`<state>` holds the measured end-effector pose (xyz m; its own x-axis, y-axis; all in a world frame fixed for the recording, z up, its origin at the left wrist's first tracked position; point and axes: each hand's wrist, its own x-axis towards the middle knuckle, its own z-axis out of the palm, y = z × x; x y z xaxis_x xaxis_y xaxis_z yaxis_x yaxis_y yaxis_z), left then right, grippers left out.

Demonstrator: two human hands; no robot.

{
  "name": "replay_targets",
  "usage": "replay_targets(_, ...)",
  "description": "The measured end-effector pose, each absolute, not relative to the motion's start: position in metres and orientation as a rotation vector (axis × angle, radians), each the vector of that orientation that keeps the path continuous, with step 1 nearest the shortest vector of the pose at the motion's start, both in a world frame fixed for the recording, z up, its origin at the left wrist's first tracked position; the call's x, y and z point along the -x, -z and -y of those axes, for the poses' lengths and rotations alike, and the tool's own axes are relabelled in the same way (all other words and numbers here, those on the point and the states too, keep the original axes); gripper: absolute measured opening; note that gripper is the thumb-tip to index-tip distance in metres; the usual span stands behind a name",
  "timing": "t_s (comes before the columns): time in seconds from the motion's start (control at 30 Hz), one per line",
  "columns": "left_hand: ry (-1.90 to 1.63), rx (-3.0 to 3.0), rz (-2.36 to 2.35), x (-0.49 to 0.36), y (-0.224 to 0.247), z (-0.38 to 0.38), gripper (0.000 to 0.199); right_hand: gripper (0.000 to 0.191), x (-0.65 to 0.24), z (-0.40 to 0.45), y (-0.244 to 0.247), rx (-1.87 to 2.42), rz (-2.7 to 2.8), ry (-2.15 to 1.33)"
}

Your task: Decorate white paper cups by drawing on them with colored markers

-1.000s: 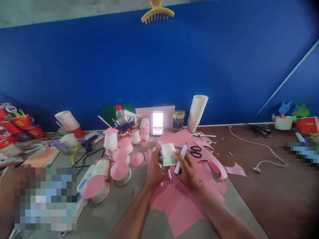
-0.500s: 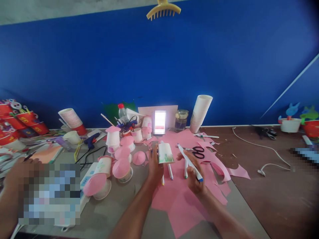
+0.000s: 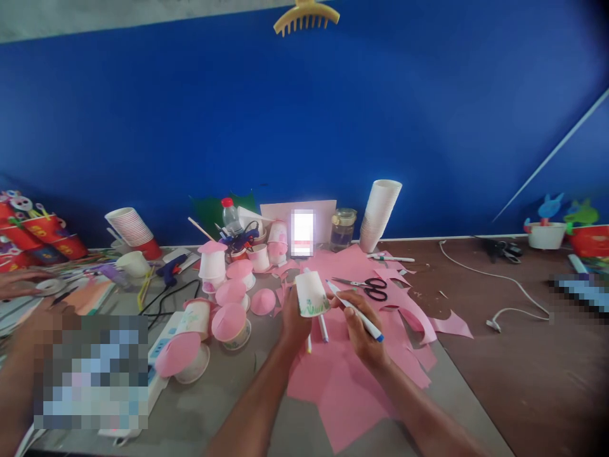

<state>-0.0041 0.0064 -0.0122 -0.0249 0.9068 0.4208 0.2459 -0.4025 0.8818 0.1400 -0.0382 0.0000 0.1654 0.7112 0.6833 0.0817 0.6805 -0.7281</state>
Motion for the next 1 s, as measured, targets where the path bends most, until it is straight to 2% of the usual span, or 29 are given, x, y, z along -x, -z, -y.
replay_targets(0.23,-1.437,-1.404,-0.983,-0.005,0.01,-0.005,0.003,0.021,-0.143,0.043,-0.011,0.701,1.388,-0.518)
replay_targets(0.53,-1.448,-1.328,-1.049,-0.005,0.013,-0.006,0.015,0.019,-0.141,0.046,-0.001,0.784,1.286,-0.655)
replay_targets(0.77,-1.417,-1.355,-1.078,-0.004,0.023,-0.009,0.007,0.016,-0.141,0.045,0.001,0.8,1.331,-0.654)
replay_targets(1.0,-1.392,-1.397,-1.141,-0.002,0.024,-0.011,0.009,0.018,-0.141,0.045,-0.004,0.787,1.385,-0.593)
